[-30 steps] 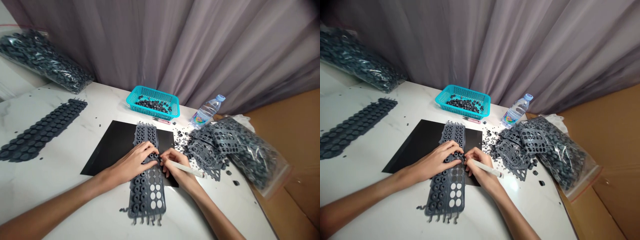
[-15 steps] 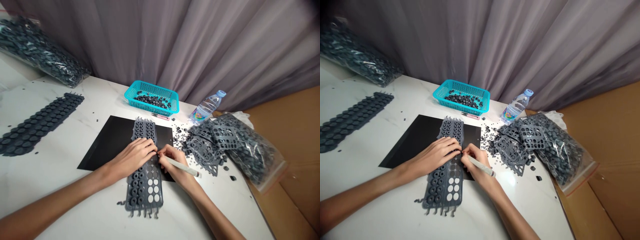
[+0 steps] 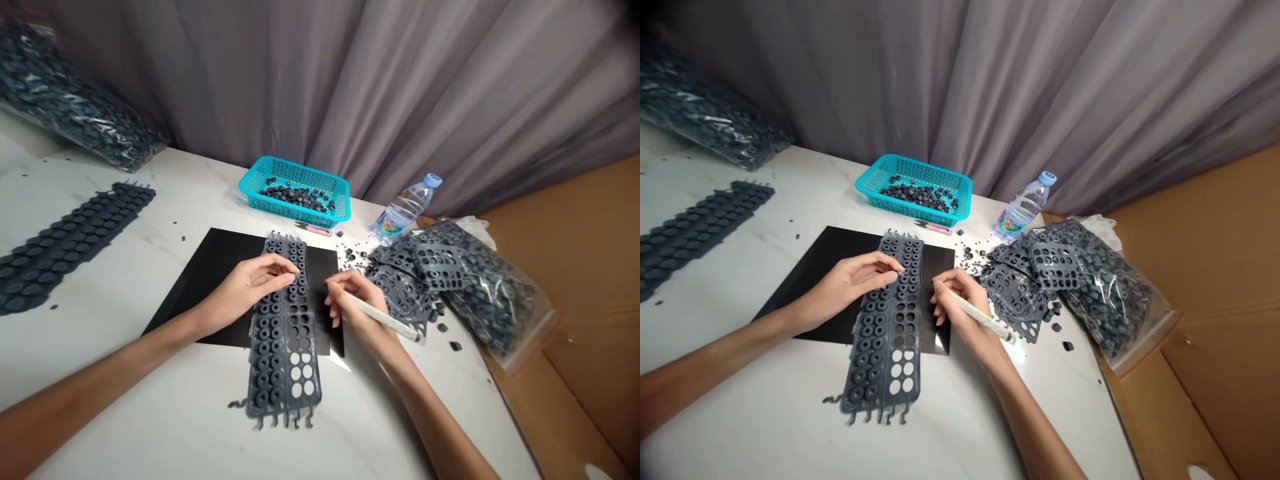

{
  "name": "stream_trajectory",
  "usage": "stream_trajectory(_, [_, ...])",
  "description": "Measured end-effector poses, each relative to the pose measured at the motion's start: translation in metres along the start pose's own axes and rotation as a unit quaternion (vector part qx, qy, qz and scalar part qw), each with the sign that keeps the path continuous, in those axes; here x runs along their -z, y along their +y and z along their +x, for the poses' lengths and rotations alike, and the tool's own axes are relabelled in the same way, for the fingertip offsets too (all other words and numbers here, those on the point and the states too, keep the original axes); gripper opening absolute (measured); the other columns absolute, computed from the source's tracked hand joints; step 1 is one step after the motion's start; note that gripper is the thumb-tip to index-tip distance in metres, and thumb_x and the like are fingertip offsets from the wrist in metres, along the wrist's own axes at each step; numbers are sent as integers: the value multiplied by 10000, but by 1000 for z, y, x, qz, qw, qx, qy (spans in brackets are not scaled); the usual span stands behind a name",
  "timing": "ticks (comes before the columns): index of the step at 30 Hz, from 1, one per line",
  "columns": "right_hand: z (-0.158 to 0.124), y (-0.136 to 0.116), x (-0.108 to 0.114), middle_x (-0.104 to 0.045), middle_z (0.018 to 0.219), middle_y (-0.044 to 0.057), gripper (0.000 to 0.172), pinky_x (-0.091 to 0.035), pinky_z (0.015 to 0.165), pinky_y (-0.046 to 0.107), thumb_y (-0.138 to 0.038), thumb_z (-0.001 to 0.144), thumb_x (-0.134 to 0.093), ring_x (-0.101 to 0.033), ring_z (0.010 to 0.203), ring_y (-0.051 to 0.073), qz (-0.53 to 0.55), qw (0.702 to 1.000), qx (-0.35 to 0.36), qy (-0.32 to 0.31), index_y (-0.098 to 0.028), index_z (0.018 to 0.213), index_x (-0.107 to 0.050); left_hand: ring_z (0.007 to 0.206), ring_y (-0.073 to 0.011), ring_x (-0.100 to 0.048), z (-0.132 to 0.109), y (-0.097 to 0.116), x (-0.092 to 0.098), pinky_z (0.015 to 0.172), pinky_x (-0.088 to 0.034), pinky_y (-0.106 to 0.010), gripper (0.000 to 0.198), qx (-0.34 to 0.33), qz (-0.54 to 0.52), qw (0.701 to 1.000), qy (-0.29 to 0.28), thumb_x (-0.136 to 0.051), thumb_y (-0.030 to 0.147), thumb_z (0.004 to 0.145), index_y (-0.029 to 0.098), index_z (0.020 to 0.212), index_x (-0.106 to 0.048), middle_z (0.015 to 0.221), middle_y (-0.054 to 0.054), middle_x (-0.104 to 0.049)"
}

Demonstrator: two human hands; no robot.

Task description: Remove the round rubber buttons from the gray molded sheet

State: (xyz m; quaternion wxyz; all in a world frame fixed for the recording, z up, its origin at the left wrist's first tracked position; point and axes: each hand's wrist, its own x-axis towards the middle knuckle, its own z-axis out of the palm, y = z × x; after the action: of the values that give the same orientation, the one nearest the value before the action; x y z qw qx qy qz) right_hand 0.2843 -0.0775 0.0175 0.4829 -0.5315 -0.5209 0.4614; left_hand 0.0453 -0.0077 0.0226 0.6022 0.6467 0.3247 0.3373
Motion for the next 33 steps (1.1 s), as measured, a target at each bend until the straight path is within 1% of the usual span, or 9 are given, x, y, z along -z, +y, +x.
stream_trajectory(4, [7, 8, 9, -650, 782, 21, 274, -525, 505, 225, -443, 958, -712, -597, 590, 130, -23, 1000, -15, 1, -173, 962, -671, 1114, -212, -678, -4, -1, -4, 1030, -512, -348, 299, 79, -39, 996, 13, -737, 442, 937, 210, 1125, -722, 1150, -64, -738])
stream_trajectory(6, [7, 11, 10, -662, 802, 28, 274, -530, 535, 232, -442, 962, -707, -605, 610, 133, -43, 999, -16, -13, -170, 987, -694, 1096, -212, -691, -5, -1, -5, 1034, -520, -354, 320, 108, -66, 992, 17, -739, 448, 934, 210, 1147, -722, 1165, -73, -743])
stream_trajectory(8, [5, 11, 9, -691, 860, 45, 273, -536, 575, 244, -437, 961, -708, -622, 641, 140, -67, 997, -11, -28, -169, 1012, -721, 1123, -217, -692, -6, -1, -6, 1073, -511, -371, 332, 128, -97, 987, 9, -736, 425, 938, 219, 1198, -713, 1201, -79, -742])
stream_trajectory(10, [3, 8, 7, -712, 918, 64, 270, -539, 609, 260, -431, 964, -698, -641, 672, 150, -96, 995, -4, -37, -167, 997, -747, 1150, -225, -694, -7, -2, -6, 1116, -496, -396, 332, 135, -119, 984, -6, -720, 390, 951, 228, 1240, -708, 1227, -84, -742])
stream_trajectory(14, [1, 1, 3, -717, 924, 76, 264, -528, 608, 273, -395, 973, -650, -653, 658, 155, -138, 990, 10, -40, -161, 929, -765, 1178, -245, -707, -9, -2, -8, 1158, -487, -434, 306, 148, -146, 977, -40, -676, 379, 982, 215, 1236, -724, 1247, -100, -753])
stream_trajectory(18, [2, 4, 1, -711, 862, 56, 207, -529, 591, 261, -321, 927, -636, -652, 654, 158, -119, 992, -17, -35, -159, 1017, -727, 1203, -276, -712, -12, 1, -14, 1150, -507, -462, 325, 174, -173, 967, -64, -660, 393, 994, 188, 1240, -719, 1241, -121, -764])
stream_trajectory(21, [3, 8, 0, -698, 810, 35, 212, -520, 585, 246, -284, 893, -633, -640, 637, 146, -110, 993, -21, -28, -154, 1048, -695, 1214, -276, -712, -14, 3, -17, 1156, -506, -449, 308, 185, -187, 962, -70, -652, 379, 1005, 181, 1229, -726, 1264, -122, -758])
stream_trajectory(28, [4, 12, 0, -726, 897, 59, 223, -510, 567, 239, -353, 930, -643, -639, 641, 141, -119, 992, -10, -32, -160, 1029, -694, 1237, -279, -702, -16, 4, -18, 1169, -497, -455, 342, 210, -211, 952, -72, -671, 392, 1001, 167, 1256, -712, 1274, -134, -755])
stream_trajectory(33, [5, 16, 0, -731, 890, 56, 194, -510, 573, 236, -329, 938, -634, -649, 645, 144, -132, 991, 2, -30, -168, 1023, -699, 1266, -283, -685, -16, 4, -18, 1174, -496, -438, 361, 217, -221, 948, -69, -696, 405, 986, 160, 1251, -712, 1310, -143, -737])
